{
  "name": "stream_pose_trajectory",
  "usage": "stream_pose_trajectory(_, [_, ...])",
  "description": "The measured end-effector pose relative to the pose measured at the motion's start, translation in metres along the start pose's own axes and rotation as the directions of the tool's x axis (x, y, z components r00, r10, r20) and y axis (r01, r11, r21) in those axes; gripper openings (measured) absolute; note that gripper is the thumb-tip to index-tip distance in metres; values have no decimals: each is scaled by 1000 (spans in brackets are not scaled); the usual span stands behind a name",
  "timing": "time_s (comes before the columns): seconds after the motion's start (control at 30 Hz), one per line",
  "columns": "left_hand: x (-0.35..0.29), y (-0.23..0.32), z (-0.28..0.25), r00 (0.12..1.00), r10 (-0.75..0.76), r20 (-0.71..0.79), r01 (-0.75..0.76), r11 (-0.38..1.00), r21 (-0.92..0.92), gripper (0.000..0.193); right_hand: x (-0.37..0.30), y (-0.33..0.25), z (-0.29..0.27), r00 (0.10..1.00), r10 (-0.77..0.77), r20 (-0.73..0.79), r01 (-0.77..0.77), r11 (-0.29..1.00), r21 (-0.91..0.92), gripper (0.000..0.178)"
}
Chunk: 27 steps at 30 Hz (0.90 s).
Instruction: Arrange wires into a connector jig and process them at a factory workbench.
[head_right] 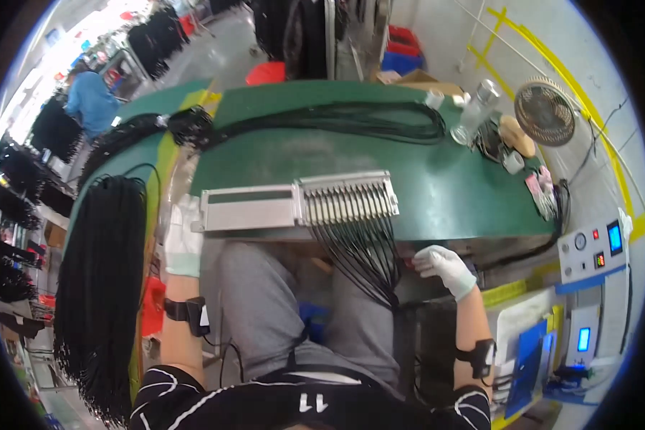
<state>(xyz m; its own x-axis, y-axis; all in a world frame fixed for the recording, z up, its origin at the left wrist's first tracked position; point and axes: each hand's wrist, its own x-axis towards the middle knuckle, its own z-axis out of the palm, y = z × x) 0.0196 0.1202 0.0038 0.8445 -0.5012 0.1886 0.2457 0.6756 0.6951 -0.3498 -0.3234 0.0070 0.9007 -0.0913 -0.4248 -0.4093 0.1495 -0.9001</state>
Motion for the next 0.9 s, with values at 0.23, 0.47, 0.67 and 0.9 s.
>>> stream_pose_trajectory(0.23, [26, -35, 69, 869, -170, 466, -496, -304, 814, 94, 64, 39, 35, 939, -301, 167, 290, 953, 91, 93])
stream_pose_trajectory(0.47, [44, -82, 95, 825, -331, 459, -563, -405, 720, 100, 109, 11, 125, 931, -279, 235, 233, 950, 206, 74])
stream_pose_trajectory(0.67, [43, -75, 94, 817, -333, 471, -576, -418, 702, 102, 72, -55, 134, 986, -129, 109, 83, 930, 357, 48])
stream_pose_trajectory(0.9, [45, -77, 97, 829, -367, 422, -554, -438, 708, 100, 69, -37, 150, 998, -50, 40, 23, 864, 503, 36])
